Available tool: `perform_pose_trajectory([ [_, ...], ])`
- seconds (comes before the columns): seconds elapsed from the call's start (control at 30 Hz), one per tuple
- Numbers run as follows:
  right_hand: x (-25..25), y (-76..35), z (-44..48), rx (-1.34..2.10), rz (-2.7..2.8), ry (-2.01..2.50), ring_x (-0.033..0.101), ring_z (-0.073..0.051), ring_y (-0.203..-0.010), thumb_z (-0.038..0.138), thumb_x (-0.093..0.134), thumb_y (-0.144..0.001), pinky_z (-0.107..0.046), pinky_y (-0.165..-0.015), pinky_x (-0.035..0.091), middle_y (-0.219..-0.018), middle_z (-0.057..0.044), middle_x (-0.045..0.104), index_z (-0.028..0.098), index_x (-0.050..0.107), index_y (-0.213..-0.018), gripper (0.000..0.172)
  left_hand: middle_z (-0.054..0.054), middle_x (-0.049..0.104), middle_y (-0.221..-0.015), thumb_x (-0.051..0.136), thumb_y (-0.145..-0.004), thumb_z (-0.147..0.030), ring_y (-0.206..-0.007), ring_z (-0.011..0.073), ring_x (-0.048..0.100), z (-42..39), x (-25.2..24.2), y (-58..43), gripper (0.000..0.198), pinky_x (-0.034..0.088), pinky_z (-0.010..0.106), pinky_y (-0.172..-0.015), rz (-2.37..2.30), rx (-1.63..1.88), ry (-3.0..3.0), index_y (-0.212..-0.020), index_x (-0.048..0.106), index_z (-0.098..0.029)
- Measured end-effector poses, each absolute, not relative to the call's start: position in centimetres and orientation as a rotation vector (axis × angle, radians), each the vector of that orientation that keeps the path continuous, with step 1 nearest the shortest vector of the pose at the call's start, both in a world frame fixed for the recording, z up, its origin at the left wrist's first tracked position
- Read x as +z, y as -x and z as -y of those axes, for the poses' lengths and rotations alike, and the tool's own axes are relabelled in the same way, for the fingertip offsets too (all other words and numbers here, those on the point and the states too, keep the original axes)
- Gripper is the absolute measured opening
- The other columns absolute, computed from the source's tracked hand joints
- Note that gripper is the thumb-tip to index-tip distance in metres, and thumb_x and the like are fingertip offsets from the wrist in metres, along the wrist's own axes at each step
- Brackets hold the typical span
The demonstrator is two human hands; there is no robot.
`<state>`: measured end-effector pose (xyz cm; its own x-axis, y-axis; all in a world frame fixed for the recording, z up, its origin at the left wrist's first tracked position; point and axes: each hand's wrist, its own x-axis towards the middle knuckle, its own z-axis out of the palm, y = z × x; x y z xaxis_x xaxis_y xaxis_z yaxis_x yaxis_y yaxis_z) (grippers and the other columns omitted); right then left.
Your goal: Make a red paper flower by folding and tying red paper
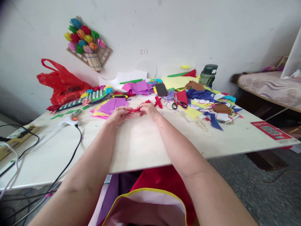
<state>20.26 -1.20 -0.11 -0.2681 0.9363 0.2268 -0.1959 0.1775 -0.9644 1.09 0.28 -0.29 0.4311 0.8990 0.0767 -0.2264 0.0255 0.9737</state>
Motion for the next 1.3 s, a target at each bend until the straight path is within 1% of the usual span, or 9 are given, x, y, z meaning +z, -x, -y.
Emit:
perform_pose_trajectory([
  [0.1, 0.0, -20.2, 1.2, 1.335, 1.373, 0.763, 0.058, -0.012, -0.048, 0.029, 0.059, -0.067, -0.025, -0.049, 0.049, -0.065, -0.007, 0.068, 0.009, 0.066, -0.072, 0.021, 0.009, 0.070, -0.073, 0.059, -0.063, -0.009, -0.063, 0.0189, 0.067, -0.3, -0.3, -1.1, 0.025, 0.054, 0.028, -0.062, -0.695, 0.978, -1.249, -0.088, 0.062, -0.009],
  [0.23, -0.1, -19.8, 1.2, 1.222, 1.382, 0.876, 0.054, -0.009, -0.042, 0.034, 0.069, -0.063, -0.021, -0.044, 0.047, -0.057, -0.004, 0.064, 0.011, 0.063, -0.066, 0.025, 0.010, 0.069, -0.074, 0.059, -0.063, -0.008, -0.063, 0.0193, 0.067, -0.4, -0.4, -1.1, 0.027, 0.054, 0.029, -0.063, -0.716, 0.948, -1.261, -0.090, 0.061, -0.009],
  [0.5, -0.3, -19.5, 1.0, 1.135, 1.358, 0.940, 0.053, -0.008, -0.039, 0.022, 0.072, -0.061, -0.020, -0.041, 0.047, -0.050, 0.002, 0.060, 0.012, 0.061, -0.073, 0.019, 0.010, 0.069, -0.073, 0.053, -0.062, -0.004, -0.062, 0.0188, 0.066, -0.3, -0.4, -1.1, 0.031, 0.054, 0.029, -0.061, -0.741, 0.891, -1.275, -0.092, 0.059, -0.008],
  [0.73, 0.0, -19.4, 1.3, 1.131, 1.386, 0.961, 0.052, -0.007, -0.036, 0.014, 0.069, -0.063, -0.019, -0.040, 0.046, -0.048, 0.003, 0.059, 0.012, 0.063, -0.069, 0.010, 0.009, 0.068, -0.067, 0.050, -0.061, -0.006, -0.053, 0.0163, 0.064, -0.3, -0.2, -1.0, 0.038, 0.050, 0.025, -0.052, -0.774, 0.848, -1.329, -0.099, 0.056, -0.008],
  [0.83, 0.2, -19.3, 1.6, 1.129, 1.408, 0.976, 0.051, -0.006, -0.035, 0.012, 0.068, -0.063, -0.018, -0.040, 0.045, -0.047, 0.003, 0.058, 0.011, 0.064, -0.069, 0.007, 0.007, 0.067, -0.063, 0.051, -0.066, -0.014, -0.050, 0.0168, 0.062, -0.3, -0.1, -1.1, 0.035, 0.049, 0.025, -0.048, -0.776, 0.790, -1.365, -0.100, 0.054, -0.009],
  [0.93, 0.2, -19.0, 1.7, 1.135, 1.438, 0.974, 0.050, -0.006, -0.035, 0.010, 0.066, -0.065, -0.018, -0.039, 0.045, -0.047, 0.004, 0.058, 0.011, 0.064, -0.070, 0.006, 0.007, 0.065, -0.060, 0.053, -0.074, -0.032, -0.047, 0.0159, 0.061, 0.1, 0.0, -1.5, 0.027, 0.047, 0.025, -0.046, -0.848, 0.755, -1.437, -0.090, 0.055, -0.010],
  [1.03, 0.1, -18.8, 1.7, 1.152, 1.477, 0.978, 0.050, -0.006, -0.036, 0.008, 0.064, -0.067, -0.018, -0.039, 0.044, -0.047, 0.004, 0.057, 0.011, 0.064, -0.071, 0.005, 0.005, 0.063, -0.055, 0.058, -0.072, -0.047, -0.042, 0.0121, 0.056, 0.6, 0.2, -2.0, 0.035, 0.042, 0.021, -0.041, -0.957, 0.748, -1.561, -0.076, 0.053, -0.013],
  [1.17, 0.3, -18.7, 2.0, 1.216, 1.474, 0.993, 0.051, -0.007, -0.036, 0.012, 0.061, -0.073, -0.018, -0.040, 0.044, -0.050, 0.002, 0.060, 0.011, 0.061, -0.075, 0.002, -0.001, 0.054, -0.043, 0.061, -0.068, -0.052, -0.033, 0.0061, 0.045, 0.8, 0.2, -2.1, 0.039, 0.030, 0.016, -0.034, -1.036, 0.754, -1.653, -0.068, 0.050, -0.015],
  [1.3, 0.6, -19.2, 2.1, 1.323, 1.409, 0.982, 0.054, -0.009, -0.038, 0.031, 0.047, -0.086, -0.020, -0.039, 0.045, -0.057, -0.004, 0.065, 0.011, 0.059, -0.083, 0.023, -0.004, 0.049, -0.039, 0.060, -0.069, -0.052, -0.030, 0.0046, 0.039, 0.5, -0.1, -1.9, 0.039, 0.022, 0.016, -0.031, -1.067, 0.779, -1.666, -0.066, 0.049, -0.015],
])
